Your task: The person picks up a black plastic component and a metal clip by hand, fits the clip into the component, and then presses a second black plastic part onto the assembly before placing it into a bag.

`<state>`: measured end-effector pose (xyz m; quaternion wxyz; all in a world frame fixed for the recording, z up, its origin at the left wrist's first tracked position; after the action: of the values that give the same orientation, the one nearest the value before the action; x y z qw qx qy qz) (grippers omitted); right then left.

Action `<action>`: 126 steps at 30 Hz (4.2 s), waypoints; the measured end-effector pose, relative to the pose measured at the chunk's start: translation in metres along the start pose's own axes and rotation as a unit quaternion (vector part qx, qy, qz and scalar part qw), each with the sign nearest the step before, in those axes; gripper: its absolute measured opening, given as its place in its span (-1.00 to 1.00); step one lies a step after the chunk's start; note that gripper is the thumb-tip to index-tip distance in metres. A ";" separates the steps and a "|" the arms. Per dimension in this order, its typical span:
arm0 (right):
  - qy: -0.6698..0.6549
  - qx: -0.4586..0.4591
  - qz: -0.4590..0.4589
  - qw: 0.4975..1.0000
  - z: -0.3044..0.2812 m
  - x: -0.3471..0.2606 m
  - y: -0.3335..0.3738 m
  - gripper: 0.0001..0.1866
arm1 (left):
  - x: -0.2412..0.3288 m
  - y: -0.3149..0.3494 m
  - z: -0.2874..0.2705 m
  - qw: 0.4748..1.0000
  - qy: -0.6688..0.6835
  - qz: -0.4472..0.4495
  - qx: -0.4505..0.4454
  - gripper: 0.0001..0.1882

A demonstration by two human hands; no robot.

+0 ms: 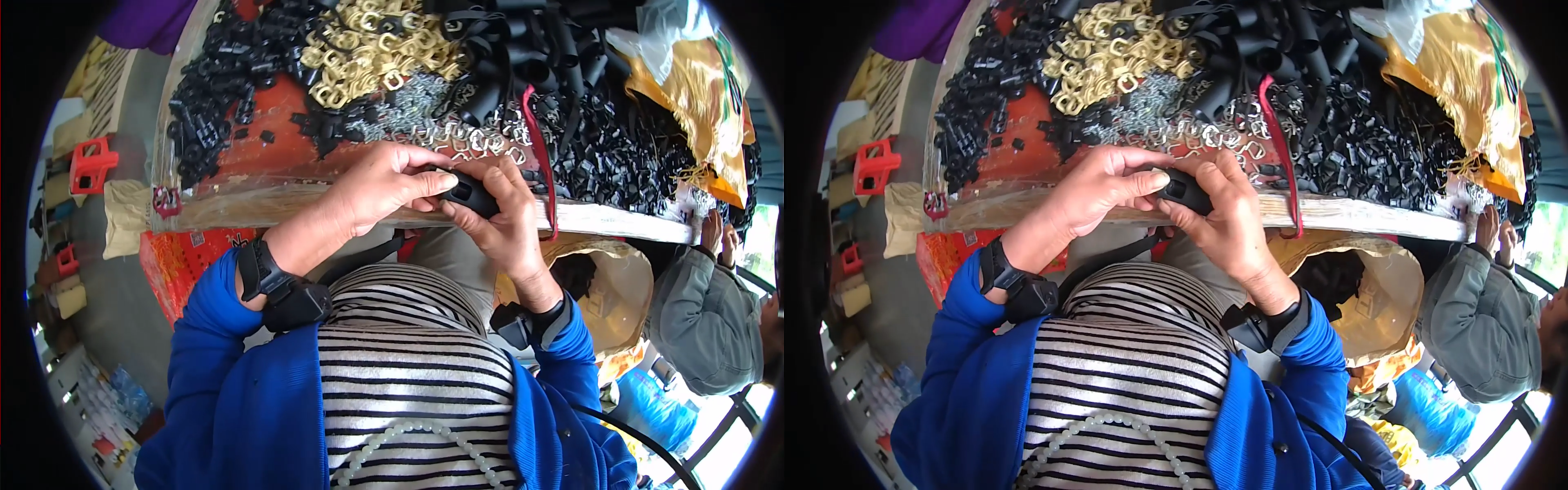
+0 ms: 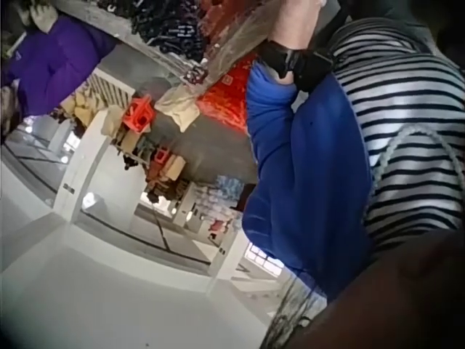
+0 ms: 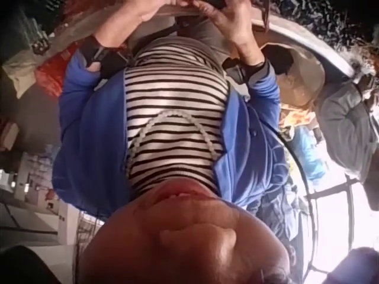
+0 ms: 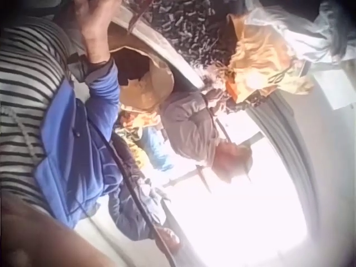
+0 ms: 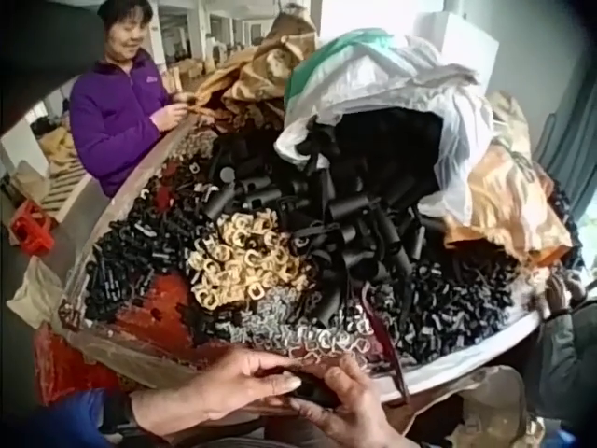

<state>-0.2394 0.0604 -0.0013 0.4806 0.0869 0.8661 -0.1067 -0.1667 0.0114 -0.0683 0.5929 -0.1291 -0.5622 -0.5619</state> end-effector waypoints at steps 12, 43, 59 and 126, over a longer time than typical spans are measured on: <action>-0.224 -0.030 -0.012 0.974 -0.012 0.022 0.005 -0.18 | 0.022 -0.005 0.021 0.984 -0.063 0.161 -0.045 -0.31; -0.171 0.078 0.034 0.982 -0.031 0.003 0.032 -0.39 | 0.012 0.050 -0.045 0.983 0.132 0.124 -0.021 -0.44; 0.291 0.294 0.079 0.907 -0.144 0.068 0.133 -0.83 | 0.089 0.102 -0.207 0.564 -0.663 0.184 0.457 -0.64; -0.286 0.004 0.170 0.943 0.041 0.037 -0.009 -0.91 | -0.003 0.011 -0.020 0.957 0.277 0.049 -0.074 -0.76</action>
<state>-0.2273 0.0420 -0.0530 0.7184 0.2003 0.6645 -0.0474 -0.1466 0.0008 -0.0721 0.7409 -0.0389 -0.3261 -0.5859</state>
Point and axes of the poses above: each hand's wrist, its own y-axis away from the middle knuckle, its own z-axis out of the palm, x = y × z, the point moved 10 cm from there along -y, towards the middle knuckle, and after that the axes turned 3 degrees about z, right-handed, at the moved point
